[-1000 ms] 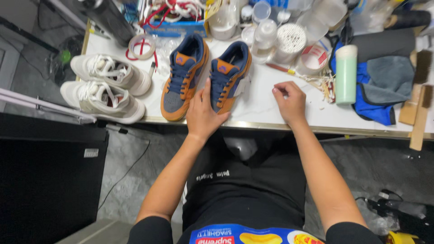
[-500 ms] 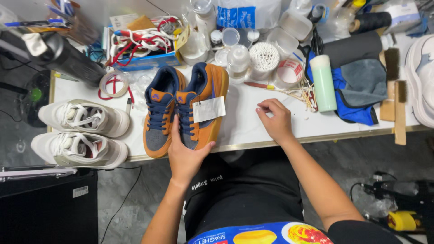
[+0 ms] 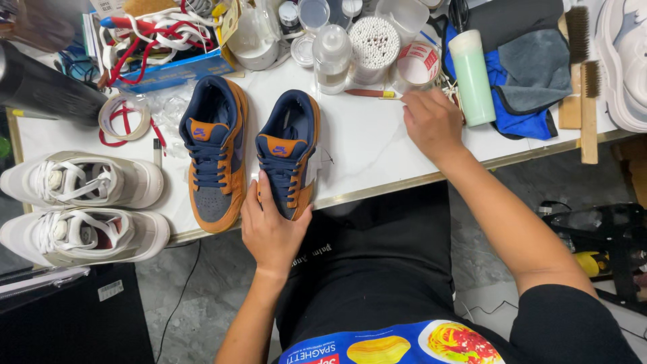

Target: The person applies a liquid to the midsole of a shoe using a cotton swab. They hold an orange and blue sneaker with their left hand while carefully rubbing the swab along the orange rubber edge of the sole with their right hand.

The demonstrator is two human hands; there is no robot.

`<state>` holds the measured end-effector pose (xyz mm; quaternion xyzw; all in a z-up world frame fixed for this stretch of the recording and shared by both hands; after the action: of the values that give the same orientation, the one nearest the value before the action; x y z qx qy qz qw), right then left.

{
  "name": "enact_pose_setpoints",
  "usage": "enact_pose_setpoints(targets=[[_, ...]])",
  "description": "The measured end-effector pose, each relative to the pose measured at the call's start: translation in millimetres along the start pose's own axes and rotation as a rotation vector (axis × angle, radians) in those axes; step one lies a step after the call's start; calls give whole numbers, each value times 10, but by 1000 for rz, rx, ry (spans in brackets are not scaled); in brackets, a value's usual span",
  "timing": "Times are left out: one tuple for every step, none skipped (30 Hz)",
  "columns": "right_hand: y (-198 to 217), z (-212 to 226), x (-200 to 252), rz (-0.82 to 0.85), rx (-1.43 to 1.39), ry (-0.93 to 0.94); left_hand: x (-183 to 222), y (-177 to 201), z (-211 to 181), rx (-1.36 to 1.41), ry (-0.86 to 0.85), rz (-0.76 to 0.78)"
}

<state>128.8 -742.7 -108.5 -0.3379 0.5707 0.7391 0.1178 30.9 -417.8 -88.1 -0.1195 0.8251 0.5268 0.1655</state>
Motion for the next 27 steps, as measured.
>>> enact_pose_setpoints(targets=[[-29,30,-34,16,-5,52,10,-6,3,-3,11,1],[-76,34,-77,38,27,56,6,-18,7,1,5,6],[-138,48,-111,63,57,62,17,-25,17,4,3,12],[-183,64,-125,87,87,67,33,-26,26,6,0,18],[-216,65,-160,84,98,52,23,-33,37,11,3,24],[-236,65,-197,82,110,38,19,-36,41,15,5,30],[-233,79,-205,85,118,19,41,-20,47,17,8,43],[-196,102,-203,90,93,31,60,4,48,22,-1,53],[-135,111,-232,87,71,49,42,18,43,29,-13,52],[-64,136,-260,84,49,66,20,47,35,36,-25,51],[40,149,-273,60,-37,19,4,95,19,48,-37,43],[154,167,-262,35,-123,-26,-9,162,-4,61,-50,34],[250,187,-240,15,-208,-79,-38,225,-42,75,-65,33],[270,150,-243,100,-488,-270,-89,293,-114,146,-145,-50],[288,146,-178,198,-773,-473,-89,377,-195,215,-219,-118],[286,188,-98,295,-1058,-676,-96,444,-282,285,-292,-187],[345,291,-16,318,-1136,-681,-105,442,-367,441,-279,-99],[442,408,81,340,-1216,-686,-142,400,-472,596,-262,-13],[496,516,89,347,-1294,-670,-249,333,-572,750,-260,54],[536,627,99,349,-1323,-689,-347,245,-664,892,-165,151],[585,718,113,344,-1349,-709,-437,138,-757,1035,-77,252],[620,789,116,338,-1375,-729,-511,54,-822,1116,-49,274],[658,860,126,317,-1388,-709,-547,-42,-860,1196,-14,303],[682,922,133,296,-1401,-690,-545,-140,-872,1275,21,332],[703,977,144,276,-1413,-673,-505,-228,-859,1382,62,345],[715,1015,155,268,-1410,-685,-461,-318,-835,1488,105,357],[731,1044,167,258,-1405,-700,-419,-401,-816,1594,148,372]])
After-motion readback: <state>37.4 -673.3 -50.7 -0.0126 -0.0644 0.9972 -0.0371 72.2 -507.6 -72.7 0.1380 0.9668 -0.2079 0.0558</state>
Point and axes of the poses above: each hand's wrist, its own x-axis away from the middle knuckle, its own y-axis out of the back of the hand, z = x × y, the point moved 3 cm from there along -x, towards the middle knuckle
